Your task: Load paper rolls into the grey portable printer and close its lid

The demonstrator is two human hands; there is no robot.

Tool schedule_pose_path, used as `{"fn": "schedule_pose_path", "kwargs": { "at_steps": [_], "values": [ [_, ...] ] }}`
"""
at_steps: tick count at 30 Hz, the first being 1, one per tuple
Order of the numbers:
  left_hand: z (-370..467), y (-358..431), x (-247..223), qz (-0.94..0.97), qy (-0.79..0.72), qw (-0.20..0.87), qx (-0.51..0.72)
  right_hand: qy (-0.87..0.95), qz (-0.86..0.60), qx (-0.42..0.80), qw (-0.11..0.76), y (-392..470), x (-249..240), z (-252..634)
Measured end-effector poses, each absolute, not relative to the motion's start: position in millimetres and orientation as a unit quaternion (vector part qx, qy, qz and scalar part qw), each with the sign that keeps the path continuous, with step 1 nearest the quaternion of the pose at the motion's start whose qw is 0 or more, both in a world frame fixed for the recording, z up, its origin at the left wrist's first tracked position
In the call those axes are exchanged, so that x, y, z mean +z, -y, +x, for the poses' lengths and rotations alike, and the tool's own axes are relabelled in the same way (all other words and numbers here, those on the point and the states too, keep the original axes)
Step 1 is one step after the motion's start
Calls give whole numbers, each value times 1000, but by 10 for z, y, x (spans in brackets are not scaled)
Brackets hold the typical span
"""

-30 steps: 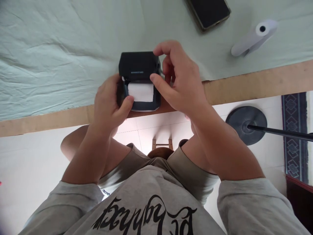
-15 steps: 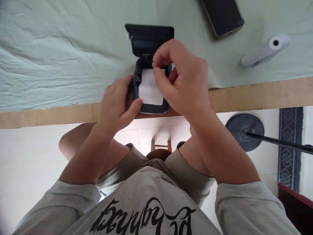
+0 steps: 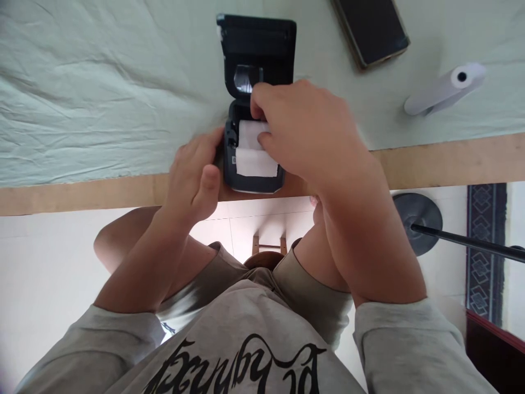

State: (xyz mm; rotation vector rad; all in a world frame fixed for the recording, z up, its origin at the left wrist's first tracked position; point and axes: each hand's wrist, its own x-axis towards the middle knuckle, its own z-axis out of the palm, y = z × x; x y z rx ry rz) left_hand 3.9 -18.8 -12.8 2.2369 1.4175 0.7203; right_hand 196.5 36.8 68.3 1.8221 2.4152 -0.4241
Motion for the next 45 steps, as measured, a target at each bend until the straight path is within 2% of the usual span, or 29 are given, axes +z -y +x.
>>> {"fn": "schedule_pose_path", "kwargs": {
  "at_steps": [2, 4, 11, 14, 18, 20, 22, 24, 27, 30, 36, 40, 45],
  "values": [
    [26, 193, -129, 800, -497, 201, 269, -784, 602, -127, 84, -394, 698, 1951],
    [19, 195, -133, 801, -496, 197, 272, -787, 598, -126, 89, -423, 680, 1947],
    [23, 197, -126, 804, -499, 192, 259, -811, 547, -196, -69, -414, 632, 2068],
    [30, 195, -113, 804, -501, 197, 254, -784, 520, -274, -199, -360, 644, 2161],
    [37, 195, -107, 802, -506, 191, 253, -606, 436, -438, -500, -353, 552, 2313],
    [38, 197, -109, 803, -508, 187, 252, -488, 423, -517, -561, -385, 472, 2385],
    [36, 198, -112, 804, -507, 184, 252, -414, 450, -556, -563, -419, 377, 2437],
    [34, 197, -115, 805, -503, 182, 255, -391, 514, -522, -558, -440, 264, 2465],
    [33, 194, -116, 806, -503, 184, 252, -419, 593, -411, -552, -422, 93, 2479],
    [36, 191, -116, 805, -506, 184, 249, -499, 609, -320, -527, -355, 7, 2503],
    [43, 189, -108, 805, -511, 178, 245, -670, 613, -116, -402, -321, 7, 2627],
    [46, 186, -105, 802, -515, 179, 244, -691, 626, -85, -352, -384, -19, 2701],
    [48, 179, -110, 803, -509, 179, 254, -688, 659, -126, -277, -327, 106, 2617]
  ]
}}
